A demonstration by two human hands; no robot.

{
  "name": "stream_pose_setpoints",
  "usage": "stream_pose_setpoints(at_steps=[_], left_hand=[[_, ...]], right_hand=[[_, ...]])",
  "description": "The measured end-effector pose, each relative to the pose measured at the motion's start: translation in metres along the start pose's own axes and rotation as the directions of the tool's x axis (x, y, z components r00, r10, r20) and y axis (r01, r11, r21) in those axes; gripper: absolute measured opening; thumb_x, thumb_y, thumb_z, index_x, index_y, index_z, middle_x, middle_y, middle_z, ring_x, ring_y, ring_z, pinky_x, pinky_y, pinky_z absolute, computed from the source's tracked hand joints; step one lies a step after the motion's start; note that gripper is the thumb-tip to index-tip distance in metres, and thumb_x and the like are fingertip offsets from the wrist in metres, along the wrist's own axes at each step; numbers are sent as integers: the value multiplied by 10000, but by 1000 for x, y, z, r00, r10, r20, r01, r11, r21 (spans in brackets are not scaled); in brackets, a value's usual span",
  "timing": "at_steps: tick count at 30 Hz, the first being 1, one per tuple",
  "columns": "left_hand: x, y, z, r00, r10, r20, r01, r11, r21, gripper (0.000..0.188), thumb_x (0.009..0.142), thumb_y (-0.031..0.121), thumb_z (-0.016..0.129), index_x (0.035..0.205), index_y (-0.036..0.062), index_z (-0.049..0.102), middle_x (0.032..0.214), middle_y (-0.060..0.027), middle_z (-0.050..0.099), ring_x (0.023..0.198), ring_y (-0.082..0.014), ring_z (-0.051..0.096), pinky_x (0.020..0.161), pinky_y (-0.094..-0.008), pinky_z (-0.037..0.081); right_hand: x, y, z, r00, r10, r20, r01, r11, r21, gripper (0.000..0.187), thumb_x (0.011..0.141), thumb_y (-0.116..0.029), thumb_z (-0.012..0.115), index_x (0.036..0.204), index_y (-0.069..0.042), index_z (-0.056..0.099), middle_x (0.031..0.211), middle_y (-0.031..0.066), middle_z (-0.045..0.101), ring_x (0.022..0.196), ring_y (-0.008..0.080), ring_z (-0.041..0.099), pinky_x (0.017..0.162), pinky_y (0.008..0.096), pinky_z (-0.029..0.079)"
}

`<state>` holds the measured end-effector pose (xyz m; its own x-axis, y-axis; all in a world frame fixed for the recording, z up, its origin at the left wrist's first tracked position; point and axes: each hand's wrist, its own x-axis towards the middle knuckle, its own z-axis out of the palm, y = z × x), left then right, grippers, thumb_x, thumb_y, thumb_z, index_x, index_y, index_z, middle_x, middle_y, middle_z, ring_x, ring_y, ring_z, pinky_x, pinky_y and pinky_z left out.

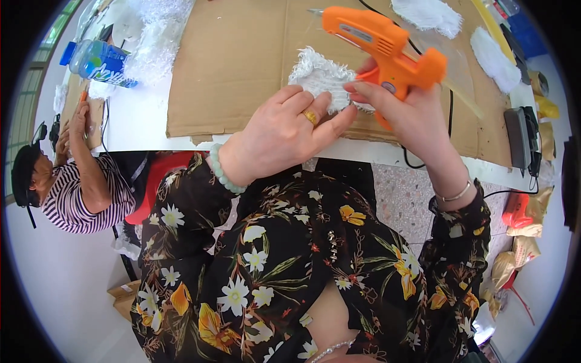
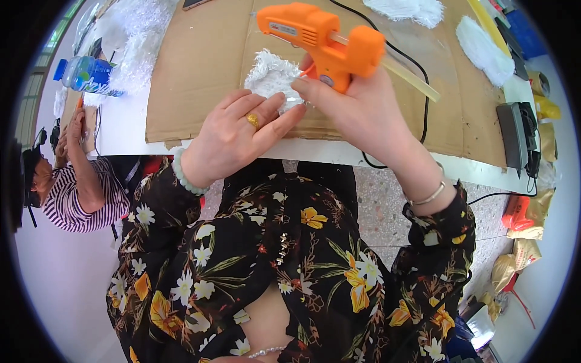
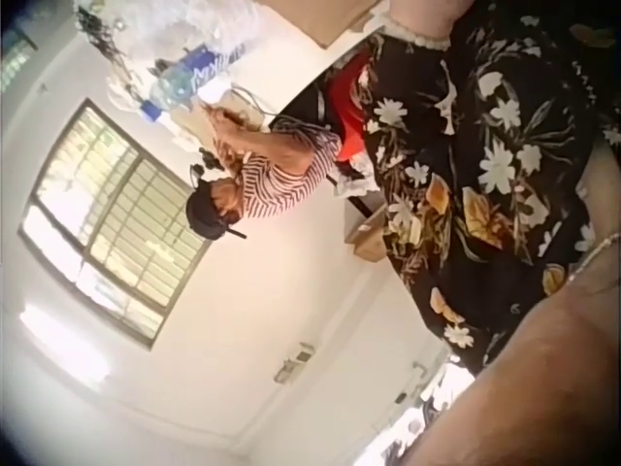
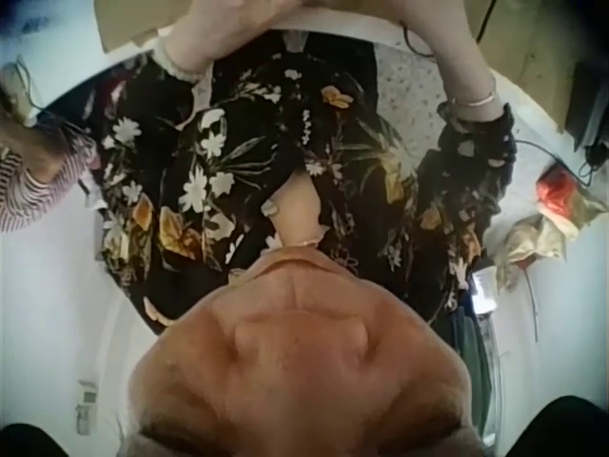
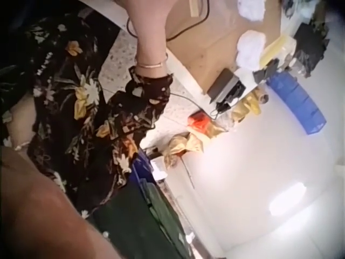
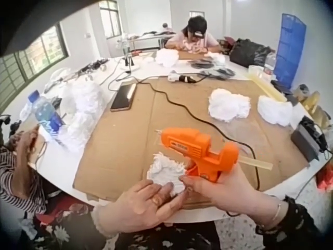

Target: Using a hot glue gun to assemble white synthetic fur pieces for toy making.

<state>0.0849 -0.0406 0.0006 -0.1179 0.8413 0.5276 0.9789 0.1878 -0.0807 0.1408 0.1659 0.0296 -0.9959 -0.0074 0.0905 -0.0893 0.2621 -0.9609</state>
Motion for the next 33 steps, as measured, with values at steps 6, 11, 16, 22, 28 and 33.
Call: stream_pose_setpoints(at_steps=[6,11,16,22,28,33], left_hand=[[-5,-2,-7,995,-72,-67,64,991,-115,380,704,35,654,1084,42,637,877,-58,640,773,-217,635,703,-345,514],[-19,-3,-21,960,-251,-122,231,960,-159,251,707,76,670,955,58,642,818,-51,619,738,-206,613,684,-334,506],[-20,2,-20,886,-449,-116,423,885,-193,188,705,65,700,873,77,618,772,-36,621,778,-237,606,687,-351,478],[-9,-3,-15,898,-436,-65,425,896,-130,179,735,68,708,863,77,583,735,-28,621,784,-253,610,714,-362,454],[-11,-4,-14,833,-552,-47,529,817,-231,138,769,69,669,883,71,591,642,-46,608,811,-264,618,749,-370,454],[-10,0,-11,848,-529,-6,517,831,-207,145,761,43,630,893,93,598,659,-46,613,819,-256,611,754,-372,451]], right_hand=[[13,15,4,995,99,9,-99,995,-12,236,845,-107,671,1017,9,559,901,40,621,862,105,622,753,247,500],[16,11,5,994,105,-6,-105,992,-77,219,837,-142,683,983,-15,582,851,14,627,806,79,589,726,239,476],[19,8,5,993,117,1,-117,993,-24,228,832,-152,692,987,-17,592,858,13,634,807,83,598,730,237,474],[22,3,4,993,119,18,-117,990,-74,236,842,-130,678,1024,-9,587,892,22,648,842,86,609,756,243,481],[24,1,6,1000,24,-10,-25,999,-34,235,845,-107,670,1038,-4,583,903,29,646,859,95,614,758,245,482],[30,3,12,995,87,52,-78,984,-162,229,857,-98,650,1053,-5,576,931,32,647,884,100,624,756,243,486]])
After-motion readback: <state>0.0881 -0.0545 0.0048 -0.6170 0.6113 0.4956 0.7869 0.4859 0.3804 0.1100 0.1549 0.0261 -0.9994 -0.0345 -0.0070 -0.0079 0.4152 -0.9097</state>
